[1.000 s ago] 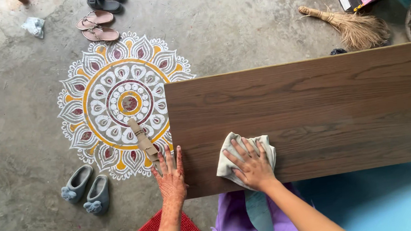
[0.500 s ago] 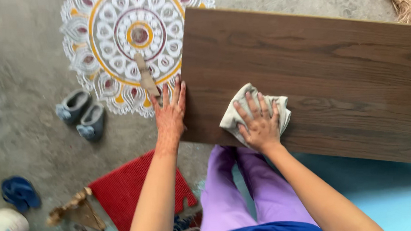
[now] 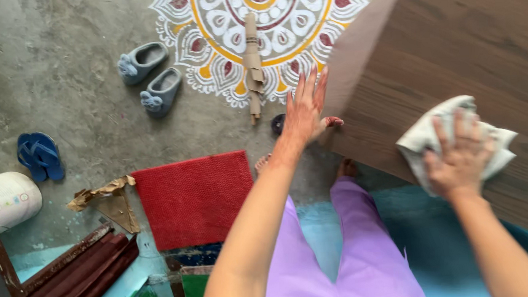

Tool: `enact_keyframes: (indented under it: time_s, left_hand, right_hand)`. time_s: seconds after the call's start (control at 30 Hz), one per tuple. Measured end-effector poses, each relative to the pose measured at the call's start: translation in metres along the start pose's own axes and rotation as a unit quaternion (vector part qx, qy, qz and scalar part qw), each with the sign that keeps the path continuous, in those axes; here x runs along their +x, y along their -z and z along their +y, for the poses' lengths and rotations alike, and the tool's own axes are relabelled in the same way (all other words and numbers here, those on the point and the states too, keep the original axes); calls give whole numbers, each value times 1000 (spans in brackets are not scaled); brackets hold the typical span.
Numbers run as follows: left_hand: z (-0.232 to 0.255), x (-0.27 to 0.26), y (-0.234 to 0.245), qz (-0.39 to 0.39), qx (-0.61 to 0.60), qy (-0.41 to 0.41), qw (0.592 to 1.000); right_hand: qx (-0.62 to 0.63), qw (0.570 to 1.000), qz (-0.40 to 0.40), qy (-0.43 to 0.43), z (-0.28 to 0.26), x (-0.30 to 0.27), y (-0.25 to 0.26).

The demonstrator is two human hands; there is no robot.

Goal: The person sits on the floor and wipes a large rectangular wooden board with a dark cloth, then switches to a white cloth to continue wiping the surface. The person uses both hands to scrub and wipe the board, which is placed on their lap.

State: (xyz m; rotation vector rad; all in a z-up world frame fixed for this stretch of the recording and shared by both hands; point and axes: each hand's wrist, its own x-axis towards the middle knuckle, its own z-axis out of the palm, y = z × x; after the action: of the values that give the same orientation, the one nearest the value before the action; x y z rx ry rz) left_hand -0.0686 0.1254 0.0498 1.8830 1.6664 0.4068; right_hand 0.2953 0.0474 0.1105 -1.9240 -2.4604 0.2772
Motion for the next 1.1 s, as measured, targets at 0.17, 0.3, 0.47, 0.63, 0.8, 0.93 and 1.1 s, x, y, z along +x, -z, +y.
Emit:
enact_keyframes:
  time_s: [0.17,0.3,0.47,0.63,0.8,0.93,1.1]
  left_hand:
    - [-120,-87,-33,89,-75,67,991]
    - [-206,-140,-58,-17,-63,246,967]
    - [-246,-155,-137,-66,-49,286,955]
    - [-233,-130,-221,-116,-97,317,936]
    - [-234,-82,-313,-72,-76,296,949]
    - [-246,-49,-376,-92,-72,343,932]
    - [-238,-36,-398,-73,-109,398,908]
  right_hand:
    - [8,1000,7,-12,-10,-2,3]
    - [2,999,49,17,-24,5,8]
    - [47,995,72,-48,-68,27,29]
    - [71,951,-32,299,-183,90,18]
    - [-151,744,-400,514,-170,127,-65]
    - [-89,684,-482,540,-89,170,-134]
    - [-268,736,-452,427,-106,349,-308]
